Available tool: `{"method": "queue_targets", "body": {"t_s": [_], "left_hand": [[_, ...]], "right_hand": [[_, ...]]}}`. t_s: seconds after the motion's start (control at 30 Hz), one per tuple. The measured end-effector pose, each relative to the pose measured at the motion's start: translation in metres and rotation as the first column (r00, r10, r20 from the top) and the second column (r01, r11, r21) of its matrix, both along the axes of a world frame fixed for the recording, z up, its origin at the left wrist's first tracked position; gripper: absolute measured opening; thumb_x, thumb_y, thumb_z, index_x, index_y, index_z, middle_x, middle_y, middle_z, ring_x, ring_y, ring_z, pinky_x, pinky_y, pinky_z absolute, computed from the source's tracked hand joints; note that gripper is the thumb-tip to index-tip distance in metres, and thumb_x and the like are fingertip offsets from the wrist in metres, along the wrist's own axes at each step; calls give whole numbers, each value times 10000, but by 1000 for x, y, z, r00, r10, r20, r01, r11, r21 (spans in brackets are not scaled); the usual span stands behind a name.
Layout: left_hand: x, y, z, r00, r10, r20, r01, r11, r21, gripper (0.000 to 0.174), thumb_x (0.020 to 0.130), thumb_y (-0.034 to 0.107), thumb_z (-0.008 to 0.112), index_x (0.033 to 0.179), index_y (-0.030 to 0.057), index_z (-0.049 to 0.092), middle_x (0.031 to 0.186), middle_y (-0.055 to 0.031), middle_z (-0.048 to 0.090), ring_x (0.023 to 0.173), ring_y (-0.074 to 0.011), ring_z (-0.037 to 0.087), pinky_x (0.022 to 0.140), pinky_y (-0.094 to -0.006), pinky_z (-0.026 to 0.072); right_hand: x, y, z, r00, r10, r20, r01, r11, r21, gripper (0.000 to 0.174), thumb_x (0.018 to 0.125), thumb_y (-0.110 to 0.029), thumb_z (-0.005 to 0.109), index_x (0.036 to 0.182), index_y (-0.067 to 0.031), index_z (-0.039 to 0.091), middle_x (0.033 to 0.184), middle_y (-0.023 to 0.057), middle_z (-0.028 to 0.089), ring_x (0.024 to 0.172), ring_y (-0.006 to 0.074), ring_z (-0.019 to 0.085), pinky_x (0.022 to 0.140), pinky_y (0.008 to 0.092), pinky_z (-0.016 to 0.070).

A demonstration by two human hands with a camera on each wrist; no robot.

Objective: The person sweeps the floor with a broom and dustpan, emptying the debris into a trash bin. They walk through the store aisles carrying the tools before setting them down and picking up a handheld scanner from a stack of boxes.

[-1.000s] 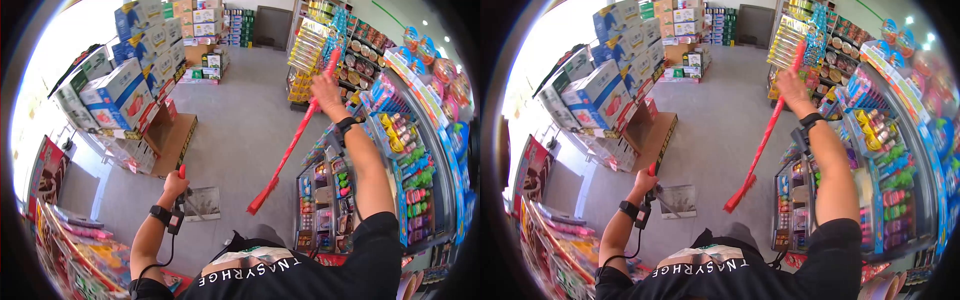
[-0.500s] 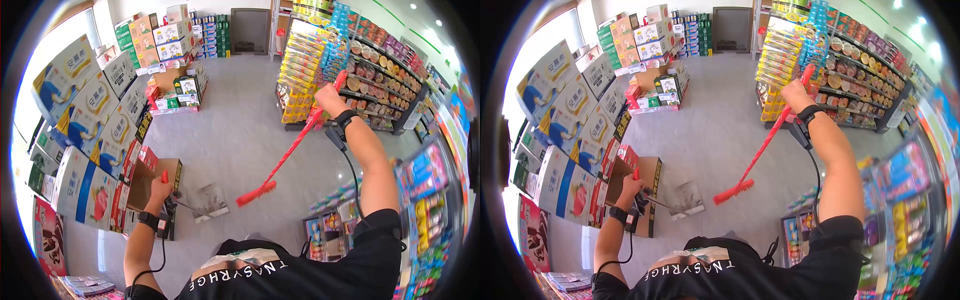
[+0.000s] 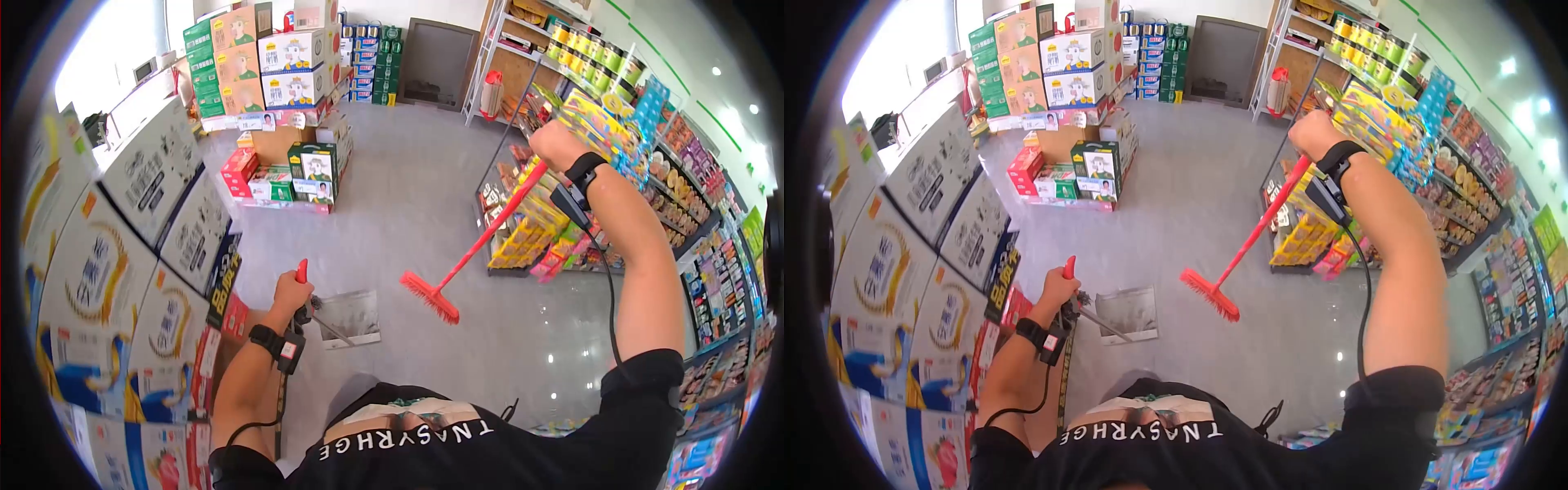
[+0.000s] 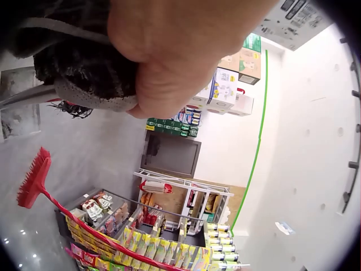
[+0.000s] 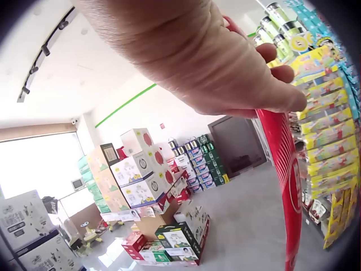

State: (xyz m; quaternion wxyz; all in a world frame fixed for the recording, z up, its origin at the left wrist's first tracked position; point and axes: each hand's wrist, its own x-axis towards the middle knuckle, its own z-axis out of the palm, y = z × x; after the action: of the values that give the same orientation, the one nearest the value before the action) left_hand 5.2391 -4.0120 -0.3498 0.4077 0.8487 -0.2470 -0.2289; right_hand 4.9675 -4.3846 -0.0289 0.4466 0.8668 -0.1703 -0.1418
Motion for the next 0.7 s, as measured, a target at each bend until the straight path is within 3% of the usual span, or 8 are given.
{"method": "queue_targets", "body": {"t_s": [0.07,0.13,0.27,0.33,0.37,0.43,0.57,0.7], "left_hand": [[42,-35,-2,1000,18,-16,-17,999,36,175,599,124,569,715,-5,553,592,-118,583,527,-211,590,538,-325,459],[73,-65,2,999,42,8,-42,994,101,185,595,129,570,725,-3,561,603,-123,587,563,-224,600,557,-336,462],[148,-108,-18,993,98,64,-109,976,190,199,597,131,564,745,-1,572,643,-133,598,621,-243,607,595,-350,464],[171,-121,-5,983,174,58,-182,955,235,205,597,131,562,751,-4,575,664,-138,602,646,-248,609,610,-353,464],[195,-129,-19,976,206,62,-215,951,221,218,597,128,561,760,-16,578,665,-149,599,643,-256,609,602,-352,465],[237,-147,-24,962,263,70,-272,934,231,232,599,123,558,774,-27,579,664,-156,597,643,-260,609,598,-350,467],[333,-181,-63,925,379,38,-375,888,267,250,619,110,543,805,-51,582,676,-170,596,660,-285,610,600,-353,469],[411,-195,-76,834,547,73,-540,781,314,231,634,122,543,792,-37,597,744,-185,607,719,-295,609,613,-365,474]], "right_hand": [[37,-32,-4,949,-113,-294,186,955,231,215,572,-162,686,769,-82,657,716,69,631,702,203,615,587,340,473],[72,-50,-21,832,-458,-313,553,637,537,271,557,-166,705,809,-80,650,745,86,630,698,218,610,604,341,477],[126,-149,-88,927,-307,214,14,601,799,301,553,-195,688,821,-69,636,687,68,611,636,196,584,597,315,466],[156,-163,-109,750,-385,538,-237,603,762,289,558,-190,679,811,-60,629,655,61,600,610,181,572,579,310,455],[175,-178,-129,576,-605,550,-320,452,833,241,560,-179,668,760,-56,613,621,58,583,579,158,555,554,287,436],[219,-185,-154,300,-674,674,-441,529,725,205,619,-214,650,629,-37,547,555,22,530,525,116,491,506,273,402],[281,-228,-257,-40,-921,388,-680,310,664,291,703,-269,617,526,-79,485,487,-10,472,471,109,449,441,300,354],[345,-265,-371,194,-974,114,-592,-24,805,319,727,-301,604,533,-71,500,493,5,499,481,106,495,465,273,384]]}}
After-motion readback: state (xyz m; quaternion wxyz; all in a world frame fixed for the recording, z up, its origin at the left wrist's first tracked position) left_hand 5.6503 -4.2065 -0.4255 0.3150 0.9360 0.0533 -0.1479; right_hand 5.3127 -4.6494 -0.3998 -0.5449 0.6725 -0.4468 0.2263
